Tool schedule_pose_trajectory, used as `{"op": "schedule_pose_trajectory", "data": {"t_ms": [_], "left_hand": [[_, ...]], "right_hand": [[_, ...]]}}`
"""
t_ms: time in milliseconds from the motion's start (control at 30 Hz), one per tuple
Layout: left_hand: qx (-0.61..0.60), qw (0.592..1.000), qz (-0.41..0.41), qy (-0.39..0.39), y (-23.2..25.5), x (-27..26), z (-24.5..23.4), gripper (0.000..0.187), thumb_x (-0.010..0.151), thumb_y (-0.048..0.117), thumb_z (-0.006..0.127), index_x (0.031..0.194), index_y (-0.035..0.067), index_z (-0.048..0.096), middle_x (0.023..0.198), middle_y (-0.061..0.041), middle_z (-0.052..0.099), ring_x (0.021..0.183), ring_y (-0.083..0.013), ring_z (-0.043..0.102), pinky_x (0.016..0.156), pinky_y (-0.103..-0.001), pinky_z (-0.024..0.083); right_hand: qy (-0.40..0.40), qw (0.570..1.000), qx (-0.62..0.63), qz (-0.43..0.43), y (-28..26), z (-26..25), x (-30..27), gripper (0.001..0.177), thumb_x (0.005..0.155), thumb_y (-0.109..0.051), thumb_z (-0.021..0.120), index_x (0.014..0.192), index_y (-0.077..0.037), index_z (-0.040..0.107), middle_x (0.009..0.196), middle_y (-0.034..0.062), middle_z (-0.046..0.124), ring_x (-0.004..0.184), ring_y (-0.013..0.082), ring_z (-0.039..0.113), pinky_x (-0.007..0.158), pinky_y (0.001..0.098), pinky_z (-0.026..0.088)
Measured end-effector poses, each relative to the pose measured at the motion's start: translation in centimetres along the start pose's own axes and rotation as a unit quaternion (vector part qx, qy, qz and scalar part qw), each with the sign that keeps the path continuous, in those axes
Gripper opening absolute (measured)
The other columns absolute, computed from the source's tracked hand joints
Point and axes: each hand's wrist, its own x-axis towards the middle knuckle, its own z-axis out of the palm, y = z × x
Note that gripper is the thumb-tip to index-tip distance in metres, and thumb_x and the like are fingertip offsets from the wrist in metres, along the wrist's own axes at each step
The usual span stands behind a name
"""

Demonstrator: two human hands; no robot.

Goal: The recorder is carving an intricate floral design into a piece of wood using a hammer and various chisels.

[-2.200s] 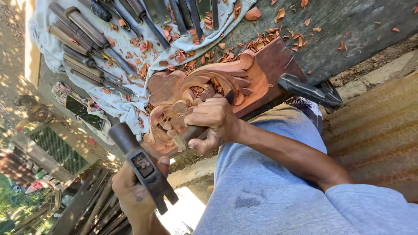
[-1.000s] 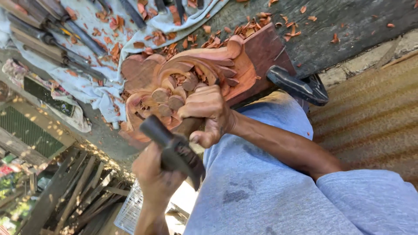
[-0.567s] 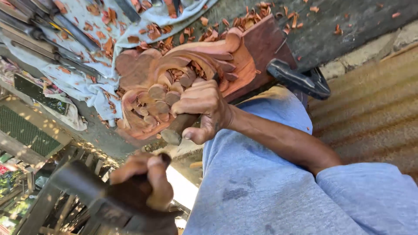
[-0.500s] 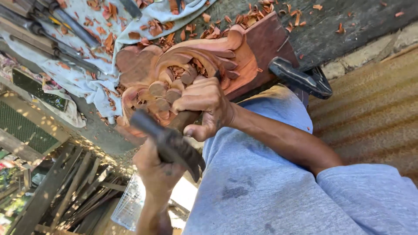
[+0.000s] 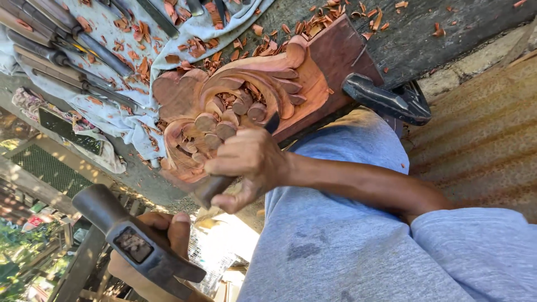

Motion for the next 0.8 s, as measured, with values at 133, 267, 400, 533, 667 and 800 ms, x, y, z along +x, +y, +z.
{"op": "schedule_pose_trajectory", "data": {"t_ms": [133,267,400,533,667,800], "left_hand": [[0.057,0.998,-0.007,-0.019,0.5,0.5,-0.4,0.023,0.088,0.001,0.085,0.084,-0.002,0.062,0.07,-0.011,0.063,0.056,-0.0125,0.049,0.055,-0.027,0.039],[0.03,0.998,0.024,-0.05,1.5,0.6,-0.7,0.023,0.09,0.005,0.083,0.086,0.0,0.06,0.078,-0.009,0.066,0.062,-0.0091,0.057,0.059,-0.025,0.046],[0.042,0.997,0.02,-0.056,2.0,0.7,-0.8,0.024,0.091,0.007,0.082,0.087,0.001,0.059,0.078,-0.009,0.066,0.06,-0.0092,0.056,0.058,-0.025,0.045],[0.049,0.997,0.021,-0.055,1.7,0.2,-0.6,0.024,0.09,0.004,0.082,0.085,0.002,0.059,0.075,-0.008,0.064,0.057,-0.011,0.051,0.055,-0.026,0.042],[-0.154,0.986,0.051,0.042,0.9,0.3,3.6,0.023,0.089,0.002,0.077,0.093,0.006,0.055,0.084,-0.002,0.063,0.071,-0.0066,0.057,0.066,-0.024,0.048],[0.025,0.946,0.291,-0.141,1.6,2.4,3.9,0.016,0.074,0.013,0.074,0.086,0.003,0.069,0.066,-0.006,0.056,0.056,-0.0156,0.054,0.054,-0.032,0.04]], "right_hand": [[0.042,0.999,-0.003,0.011,0.9,-0.4,0.7,0.042,0.083,-0.048,0.078,0.097,-0.01,0.067,0.075,0.0046,0.058,0.067,0.0278,0.06,0.062,0.0419,0.045],[0.066,0.998,0.009,0.016,1.5,-0.8,0.5,0.043,0.083,-0.048,0.076,0.098,-0.009,0.066,0.077,0.0055,0.059,0.069,0.029,0.061,0.066,0.0421,0.048],[0.057,0.998,0.028,0.028,1.6,-1.1,0.3,0.041,0.083,-0.047,0.075,0.095,-0.009,0.066,0.075,0.0061,0.059,0.066,0.0285,0.061,0.063,0.0413,0.046],[0.064,0.996,0.063,0.025,1.5,-1.6,0.1,0.042,0.086,-0.049,0.073,0.092,-0.008,0.065,0.072,0.0054,0.059,0.063,0.0266,0.061,0.062,0.0403,0.046],[0.074,0.995,0.068,0.017,1.9,-2.0,-0.3,0.043,0.083,-0.048,0.072,0.09,-0.006,0.068,0.07,0.0066,0.059,0.06,0.0261,0.06,0.059,0.0402,0.044],[0.092,0.99,0.109,0.003,2.1,-2.5,-0.9,0.045,0.083,-0.049,0.07,0.093,-0.005,0.069,0.078,0.0076,0.066,0.066,0.0265,0.063,0.058,0.037,0.044]]}}
